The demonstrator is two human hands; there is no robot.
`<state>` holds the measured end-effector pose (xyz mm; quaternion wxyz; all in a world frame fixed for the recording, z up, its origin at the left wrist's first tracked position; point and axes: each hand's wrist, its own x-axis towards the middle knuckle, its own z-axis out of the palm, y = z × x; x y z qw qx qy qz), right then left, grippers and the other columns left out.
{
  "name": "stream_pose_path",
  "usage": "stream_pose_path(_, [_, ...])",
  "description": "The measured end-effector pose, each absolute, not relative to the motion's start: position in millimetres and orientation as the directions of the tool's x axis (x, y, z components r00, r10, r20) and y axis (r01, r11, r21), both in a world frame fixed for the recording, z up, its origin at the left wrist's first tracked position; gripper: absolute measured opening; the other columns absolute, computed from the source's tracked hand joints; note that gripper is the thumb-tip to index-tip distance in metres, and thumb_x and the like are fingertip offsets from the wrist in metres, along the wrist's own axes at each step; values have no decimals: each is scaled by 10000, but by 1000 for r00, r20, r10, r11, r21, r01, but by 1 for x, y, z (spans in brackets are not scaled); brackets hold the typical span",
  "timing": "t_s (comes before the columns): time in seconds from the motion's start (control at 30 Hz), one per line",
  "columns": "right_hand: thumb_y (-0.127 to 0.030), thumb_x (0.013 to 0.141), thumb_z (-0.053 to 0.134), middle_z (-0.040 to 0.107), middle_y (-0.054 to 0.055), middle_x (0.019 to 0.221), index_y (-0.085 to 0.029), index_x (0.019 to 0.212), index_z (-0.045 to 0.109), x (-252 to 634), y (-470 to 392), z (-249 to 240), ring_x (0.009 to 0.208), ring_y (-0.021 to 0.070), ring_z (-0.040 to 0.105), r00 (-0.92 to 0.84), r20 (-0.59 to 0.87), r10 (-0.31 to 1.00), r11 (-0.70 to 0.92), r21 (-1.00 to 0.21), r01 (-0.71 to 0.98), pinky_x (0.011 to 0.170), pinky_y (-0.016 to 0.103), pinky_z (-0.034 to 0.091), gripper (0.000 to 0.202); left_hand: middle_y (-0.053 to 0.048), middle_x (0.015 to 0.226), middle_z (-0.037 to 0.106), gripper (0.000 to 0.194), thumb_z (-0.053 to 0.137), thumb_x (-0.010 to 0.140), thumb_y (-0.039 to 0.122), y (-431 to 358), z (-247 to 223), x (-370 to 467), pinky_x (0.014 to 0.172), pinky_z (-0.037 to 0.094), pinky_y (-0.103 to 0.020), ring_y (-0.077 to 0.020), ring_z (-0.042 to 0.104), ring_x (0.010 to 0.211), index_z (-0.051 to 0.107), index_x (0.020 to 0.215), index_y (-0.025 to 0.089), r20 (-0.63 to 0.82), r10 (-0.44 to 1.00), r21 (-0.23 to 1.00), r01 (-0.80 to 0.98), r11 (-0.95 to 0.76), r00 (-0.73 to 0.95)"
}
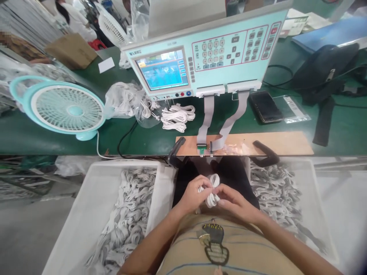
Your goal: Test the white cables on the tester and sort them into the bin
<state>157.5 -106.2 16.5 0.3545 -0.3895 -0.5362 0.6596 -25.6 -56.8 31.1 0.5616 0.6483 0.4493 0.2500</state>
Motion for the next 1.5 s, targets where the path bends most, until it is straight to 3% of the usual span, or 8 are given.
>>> stream_pose_path(0.17, [-271, 912, 440, 545, 63, 907, -190, 1045, 529, 155, -109, 20, 774, 175, 516, -445, 27, 895, 147, -960, 238, 706, 289, 423, 180, -40, 836, 575, 48, 586, 705, 154, -52, 22, -33, 776, 410, -279, -161, 549, 808, 628, 683, 158, -239, 836, 969, 168, 178, 493])
stream_pose_path(0.3, [-234, 920, 405, 574, 54, 814, -194, 964, 543, 147, -106, 12, 711, 174, 539, -392, 170, 904, 316, -883, 346, 648, 277, 416, 150, -45, 833, 577, 61, 581, 709, 176, -54, 22, -33, 743, 416, -267, -155, 539, 787, 636, 704, 150, -264, 822, 964, 137, 226, 504])
stream_pose_path(0.47, [-223, 929, 378, 548, 27, 667, -199, 822, 539, 141, -100, 6, 567, 151, 506, -263, 220, 939, 319, -841, 438, 549, 255, 385, 194, -14, 759, 558, 222, 600, 713, 246, -60, 23, -34, 530, 379, -199, -90, 472, 575, 605, 918, 160, -355, 737, 929, 128, 347, 576])
stream_pose_path(0.7, [-220, 909, 436, 493, -1, 671, -208, 809, 464, 135, -101, 5, 547, 132, 471, -77, 209, 975, 221, -865, 451, 517, 235, 380, 105, 1, 752, 546, 233, 644, 700, 267, -60, 23, -32, 624, 389, -209, -101, 482, 639, 624, 911, 172, -305, 810, 952, 156, 262, 500])
stream_pose_path(0.9, [-170, 921, 394, 527, 71, 905, -204, 993, 504, 140, -98, 14, 799, 176, 538, -363, 266, 893, 381, -878, 292, 710, 292, 458, 136, 22, 651, 484, 166, 586, 756, 320, -56, 19, -29, 583, 357, -201, -92, 431, 594, 579, 763, 154, -335, 880, 942, 157, 298, 338])
stream_pose_path(1.23, [-143, 897, 403, 572, 72, 743, -155, 871, 551, 137, -81, 24, 635, 182, 505, -446, 386, 808, 587, -592, 551, 604, 312, 404, 151, -19, 799, 592, 229, 526, 787, 257, -51, 28, -24, 691, 405, -231, -124, 500, 714, 629, 970, 165, -236, 905, 965, 191, 177, 354])
stream_pose_path(1.37, [-184, 887, 387, 543, 46, 711, -178, 795, 515, 141, -66, 17, 665, 184, 498, -254, 400, 881, 474, -750, 462, 642, 316, 387, 158, -15, 761, 589, 161, 520, 796, 260, -50, 30, -17, 656, 414, -218, -115, 513, 681, 618, 863, 151, -190, 936, 977, 148, 151, 298])
stream_pose_path(1.5, [-282, 914, 400, 508, 8, 658, -187, 747, 504, 141, -47, 4, 605, 153, 469, -30, 164, 986, 166, -957, 239, 575, 256, 371, 218, 38, 621, 515, 118, 548, 772, 268, -41, 25, -9, 517, 377, -182, -70, 450, 520, 573, 809, 159, -183, 961, 981, 98, 166, 205])
